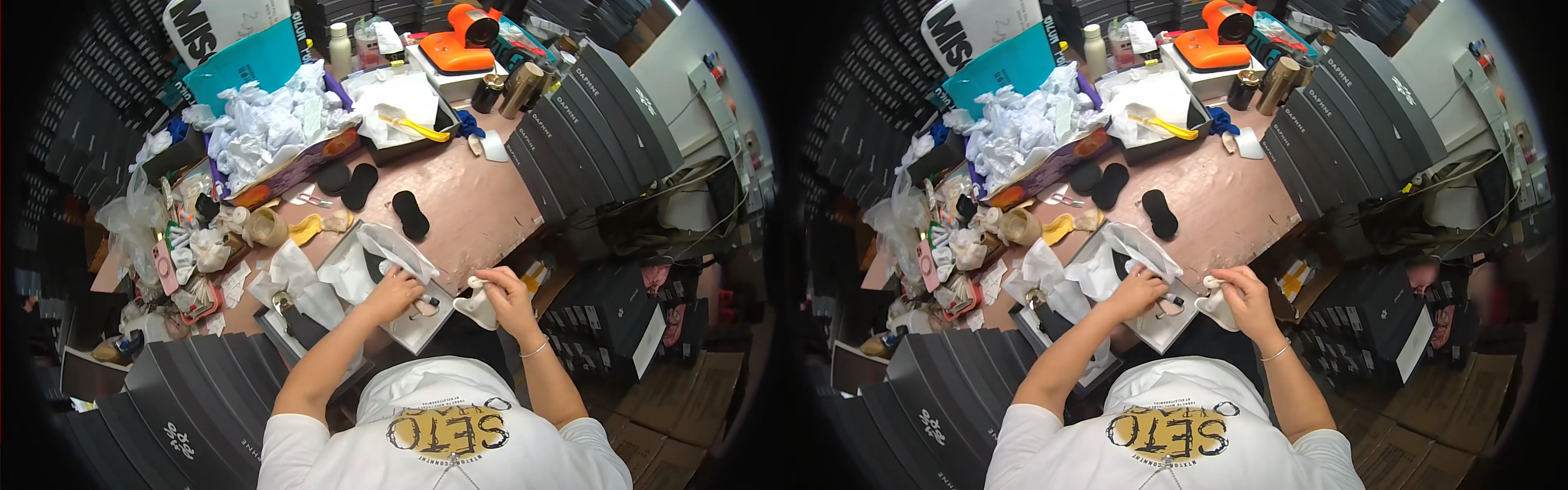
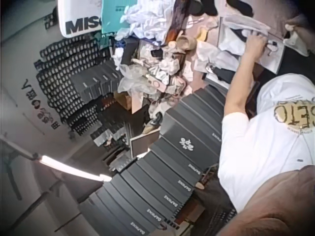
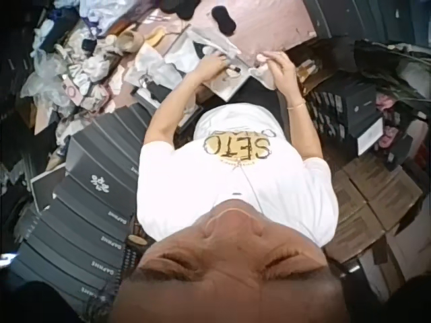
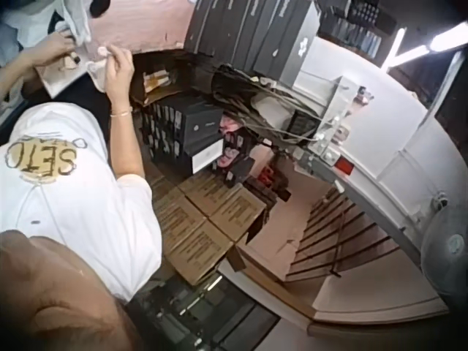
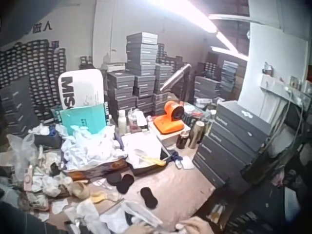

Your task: Unpacking, inspecting, and repacking high-heeled shoes into boxes with protective wrapping.

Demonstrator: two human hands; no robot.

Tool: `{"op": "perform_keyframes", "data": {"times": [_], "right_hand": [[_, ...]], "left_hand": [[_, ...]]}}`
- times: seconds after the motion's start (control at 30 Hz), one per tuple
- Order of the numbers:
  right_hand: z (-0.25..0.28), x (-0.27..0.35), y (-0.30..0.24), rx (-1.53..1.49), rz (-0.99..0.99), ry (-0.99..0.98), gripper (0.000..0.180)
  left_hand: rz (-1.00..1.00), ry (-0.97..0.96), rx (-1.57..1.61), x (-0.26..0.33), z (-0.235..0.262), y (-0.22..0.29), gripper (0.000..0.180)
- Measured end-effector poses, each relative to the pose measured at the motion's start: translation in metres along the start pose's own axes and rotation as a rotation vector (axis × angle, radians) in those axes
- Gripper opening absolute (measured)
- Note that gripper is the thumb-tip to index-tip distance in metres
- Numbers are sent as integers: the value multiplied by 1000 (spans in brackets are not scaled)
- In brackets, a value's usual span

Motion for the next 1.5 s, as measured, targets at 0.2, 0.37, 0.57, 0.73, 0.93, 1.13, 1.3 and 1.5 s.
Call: {"op": "perform_keyframes", "data": {"times": [0.2,0.37,0.57,0.73,0.93,1.13,1.3,1.5], "right_hand": [[13,-12,1,-233,-127,64,22],[-23,-18,-37,-197,-5,-94,19],[-68,4,-103,-63,369,-163,23],[-103,5,-102,375,867,-231,36],[-94,3,-108,90,582,-175,44],[-107,-47,-54,465,763,-260,30],[-61,-119,-59,380,646,26,36],[-60,-195,-45,833,772,280,40]], "left_hand": [[292,530,684,27,126,60,31],[383,834,1176,59,129,104,56],[334,953,1234,97,103,129,49],[369,917,1169,112,89,141,43],[428,968,1310,111,103,140,45],[286,1103,1786,103,80,128,45],[364,1172,1955,105,58,98,38],[396,1323,2028,101,54,82,39]]}}
Point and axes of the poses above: each hand's wrist, its own x-axis away from the middle knuckle, its own z-axis out of the back of the hand, y = z × x, the point moved 2 cm from there along -x, towards the middle knuckle, and after that the axes turned 10 degrees about -z, right-handed, at the moved point
